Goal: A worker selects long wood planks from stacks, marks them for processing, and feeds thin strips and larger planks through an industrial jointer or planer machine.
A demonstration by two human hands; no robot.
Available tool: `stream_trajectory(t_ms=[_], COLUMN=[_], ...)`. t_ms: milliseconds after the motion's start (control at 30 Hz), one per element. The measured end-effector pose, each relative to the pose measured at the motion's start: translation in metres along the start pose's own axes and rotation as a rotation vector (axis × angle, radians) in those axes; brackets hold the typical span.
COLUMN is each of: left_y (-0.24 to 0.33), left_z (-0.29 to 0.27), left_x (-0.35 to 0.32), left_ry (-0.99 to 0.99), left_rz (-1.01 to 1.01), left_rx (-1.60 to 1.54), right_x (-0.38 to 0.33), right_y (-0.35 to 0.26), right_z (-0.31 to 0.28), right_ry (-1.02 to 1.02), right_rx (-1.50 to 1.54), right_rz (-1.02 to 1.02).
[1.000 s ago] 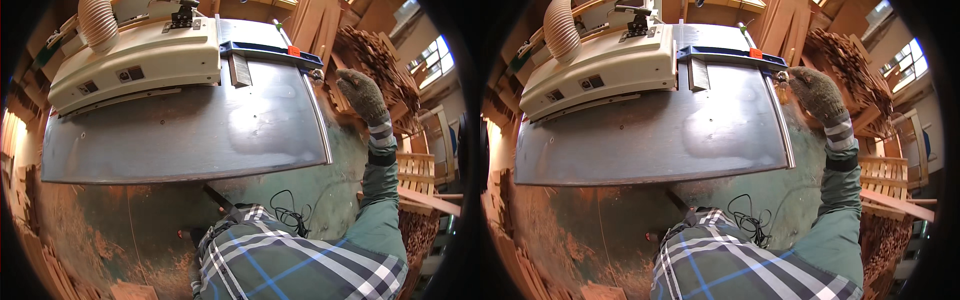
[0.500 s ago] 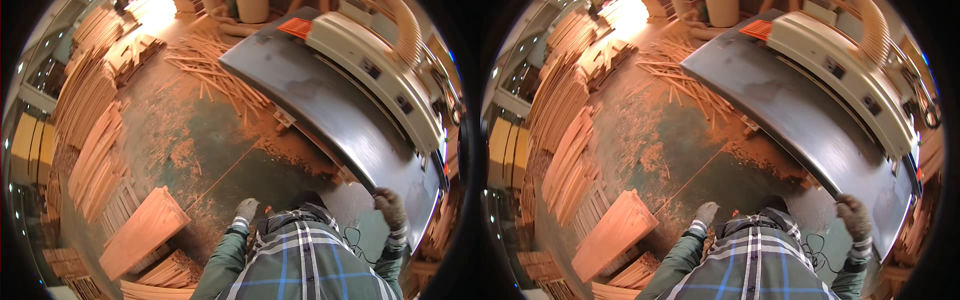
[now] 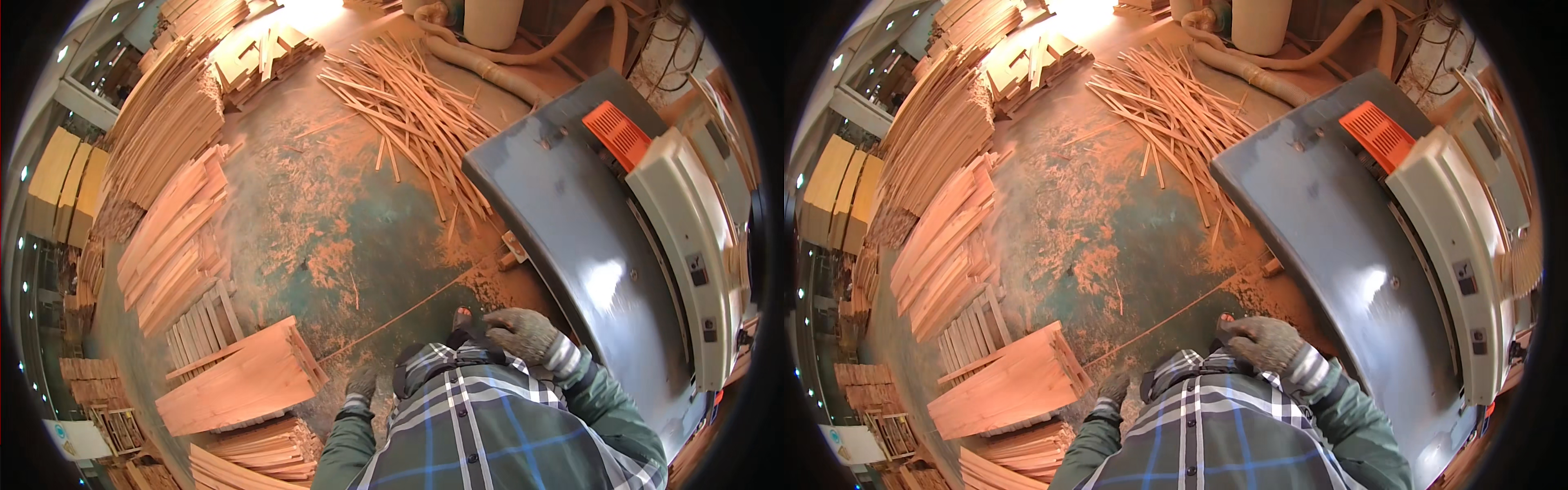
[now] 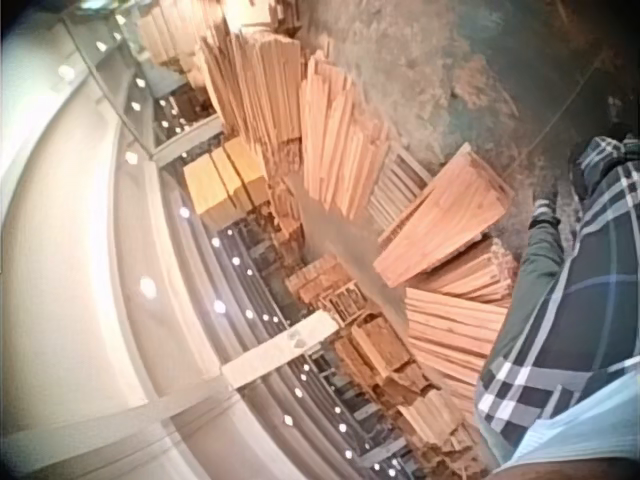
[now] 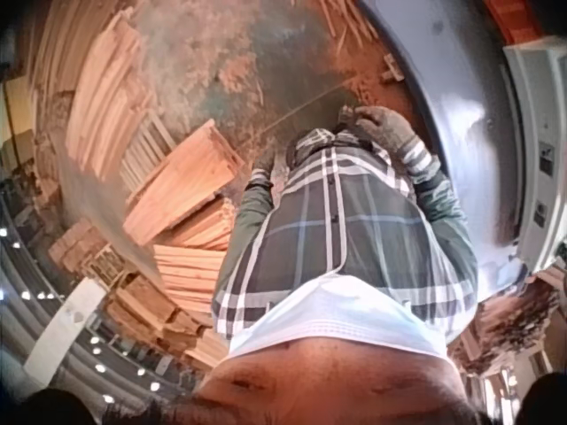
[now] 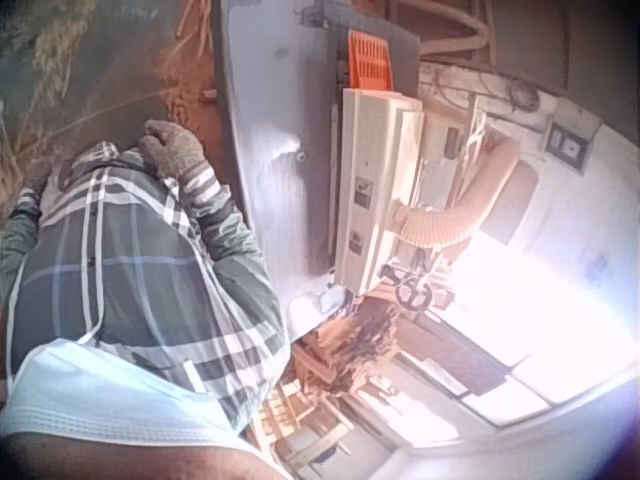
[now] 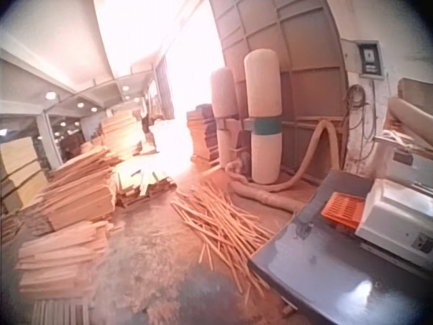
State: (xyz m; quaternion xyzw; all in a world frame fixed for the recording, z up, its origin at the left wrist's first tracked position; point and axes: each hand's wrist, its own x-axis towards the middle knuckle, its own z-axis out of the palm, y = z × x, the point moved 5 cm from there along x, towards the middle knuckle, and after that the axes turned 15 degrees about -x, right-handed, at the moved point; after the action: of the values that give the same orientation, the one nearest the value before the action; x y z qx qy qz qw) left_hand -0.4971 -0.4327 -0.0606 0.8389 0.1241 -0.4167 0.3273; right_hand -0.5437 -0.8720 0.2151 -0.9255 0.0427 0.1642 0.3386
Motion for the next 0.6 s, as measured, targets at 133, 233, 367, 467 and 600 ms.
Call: stream_trajectory(t_ms=[133, 233, 367, 467, 600], left_y=[-0.029, -0.009, 0.028, 0.055, 0.128], left_z=[-0.038, -0.043, -0.101, -0.154, -0.306], left_x=[0.037, 0.076, 0.159, 0.196, 0.269], left_ry=[0.212, 0.067, -0.060, -0.177, 0.052], left_rz=[0.397, 0.612, 0.515, 0.429, 0.331], left_rx=[0.110, 0.410, 0.526, 0.616, 0.256], right_x=[0.101, 0.172, 0.271, 0.336, 0.363], right_y=[-0.031, -0.059, -0.053, -0.001, 0.048], right_z=[-0.022, -0.028, -0.009, 0.033, 0.070], right_ry=[-0.086, -0.172, -0.318, -0.313, -0.355], right_rx=[-0.097, -0.203, -0.120, -0.265, -0.370], right_rz=[-0.064, -0.151, 0.032, 0.168, 0.329])
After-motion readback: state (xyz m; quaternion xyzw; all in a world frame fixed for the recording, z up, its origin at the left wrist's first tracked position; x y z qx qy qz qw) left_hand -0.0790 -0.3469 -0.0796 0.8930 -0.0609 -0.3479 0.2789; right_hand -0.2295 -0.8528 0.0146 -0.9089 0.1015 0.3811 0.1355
